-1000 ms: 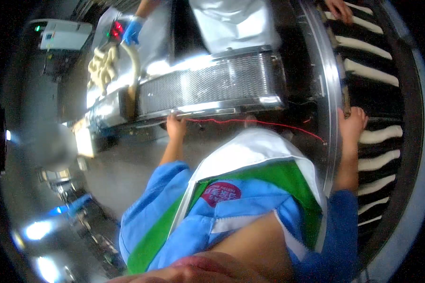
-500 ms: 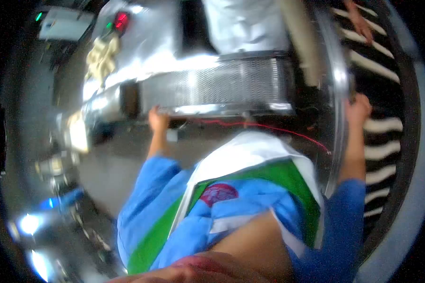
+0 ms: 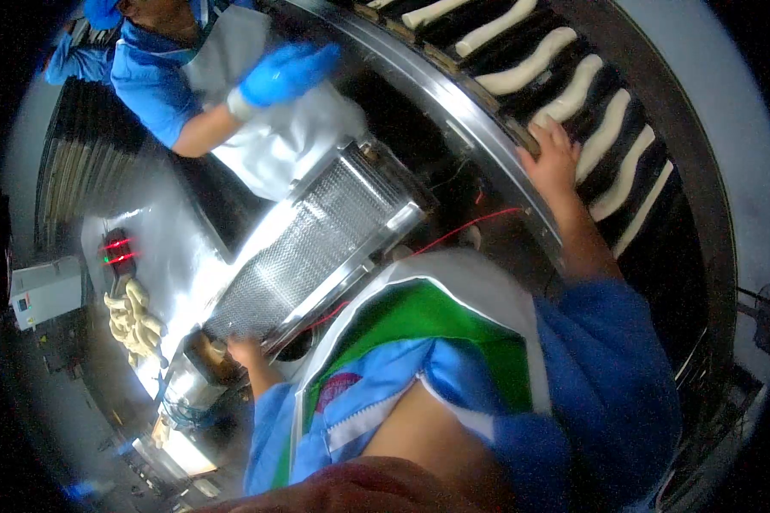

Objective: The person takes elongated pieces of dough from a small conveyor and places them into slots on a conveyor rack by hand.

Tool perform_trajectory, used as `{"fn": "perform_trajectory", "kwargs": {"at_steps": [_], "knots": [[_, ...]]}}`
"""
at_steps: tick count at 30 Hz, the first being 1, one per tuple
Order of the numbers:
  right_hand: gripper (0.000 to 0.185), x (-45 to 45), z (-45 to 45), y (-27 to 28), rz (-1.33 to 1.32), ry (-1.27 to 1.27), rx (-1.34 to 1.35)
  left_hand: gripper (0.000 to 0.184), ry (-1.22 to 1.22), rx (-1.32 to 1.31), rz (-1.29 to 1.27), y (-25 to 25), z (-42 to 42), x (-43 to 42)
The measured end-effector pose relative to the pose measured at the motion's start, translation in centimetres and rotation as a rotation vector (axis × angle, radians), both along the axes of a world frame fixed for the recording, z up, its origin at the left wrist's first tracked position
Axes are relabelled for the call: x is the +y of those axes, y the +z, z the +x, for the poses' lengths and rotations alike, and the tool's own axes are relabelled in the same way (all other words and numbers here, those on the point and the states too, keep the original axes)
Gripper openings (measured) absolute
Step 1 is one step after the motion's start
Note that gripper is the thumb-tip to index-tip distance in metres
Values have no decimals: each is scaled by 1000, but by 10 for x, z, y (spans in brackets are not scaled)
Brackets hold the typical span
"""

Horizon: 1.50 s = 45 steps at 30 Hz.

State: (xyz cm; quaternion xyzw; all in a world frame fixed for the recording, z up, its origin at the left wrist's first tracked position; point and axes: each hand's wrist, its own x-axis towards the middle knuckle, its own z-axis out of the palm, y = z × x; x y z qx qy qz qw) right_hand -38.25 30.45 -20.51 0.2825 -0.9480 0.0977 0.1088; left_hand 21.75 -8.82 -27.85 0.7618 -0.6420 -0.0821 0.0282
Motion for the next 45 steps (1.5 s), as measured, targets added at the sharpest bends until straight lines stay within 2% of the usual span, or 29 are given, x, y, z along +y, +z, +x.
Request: {"fn": "perform_trajectory", "kwargs": {"at_steps": [4,6,8,9,10,11,12,13,14,15,16,17,18,19,20,21,22,24,30,33,34,35,36,37,39,40,41,43,45], "knots": [[53,80,-10,-21,-115,-112,-18,49,19,-35,16,-1,-8,-21],[50,88,13,8,98,-294,63,47,33,-28,-22,-3,-4,-26],[48,135,11,-2,-84,-282,10,42,-98,-184,-86,-22,16,-34],[50,146,14,3,-14,-314,59,49,-122,-199,-68,-48,39,-55],[51,154,23,9,55,-343,110,57,-143,-214,-51,-35,33,-55],[52,166,27,8,61,-388,110,35,-71,-196,-46,-30,23,-41],[52,179,28,10,66,-424,110,35,-45,-451,-67,-17,0,-35],[53,195,26,10,160,-440,98,33,4,-359,91,27,-33,-24],[53,206,24,7,245,-431,88,32,-94,-355,16,-1,-6,-33],[52,216,32,2,78,-477,27,32,32,-167,-62,-11,-1,-33],[54,224,38,5,124,-539,-15,33,271,133,13,-5,-5,-33],[48,232,44,4,111,-631,0,33,357,76,60,16,-20,-27],[47,290,33,-22,254,-497,173,30,78,-91,-77,16,-16,-15],[48,288,47,-6,206,-615,23,31,54,-82,-129,28,-28,-7],[51,306,58,-10,206,-564,129,35,79,-101,-206,22,-27,-11],[57,297,70,9,397,-838,-205,39,9,-153,-182,17,-17,-9],[56,311,58,-9,398,-654,-150,42,-43,-103,-308,0,-6,-17],[53,388,54,-53,392,-730,-73,42,-136,-71,-305,13,-14,-5],[43,340,42,-47,228,-639,-78,40,-401,-69,-221,21,-30,-6],[45,339,24,-45,966,-314,85,48,-535,-107,-96,26,-44,-9],[46,325,30,-37,865,-362,72,51,-610,-138,-57,20,-52,-15],[47,309,36,-36,594,-468,4,55,-599,-107,58,10,-52,-20],[48,289,43,-25,324,-548,-47,56,-625,-193,190,30,-68,-14],[49,267,55,-11,116,-632,-101,59,-733,-317,169,-2,-53,-34],[52,221,69,12,-141,-756,-211,63,-725,-410,230,31,-84,-37],[56,197,67,10,-66,-837,-75,61,-711,-424,235,37,-83,-41],[59,177,55,17,-93,-846,-219,62,-751,-456,234,32,-74,-52],[52,149,41,9,-59,-788,-93,64,-729,-466,257,69,-110,-45],[49,151,44,9,-91,-751,-74,55,-778,-475,252,64,-111,-53]]}}
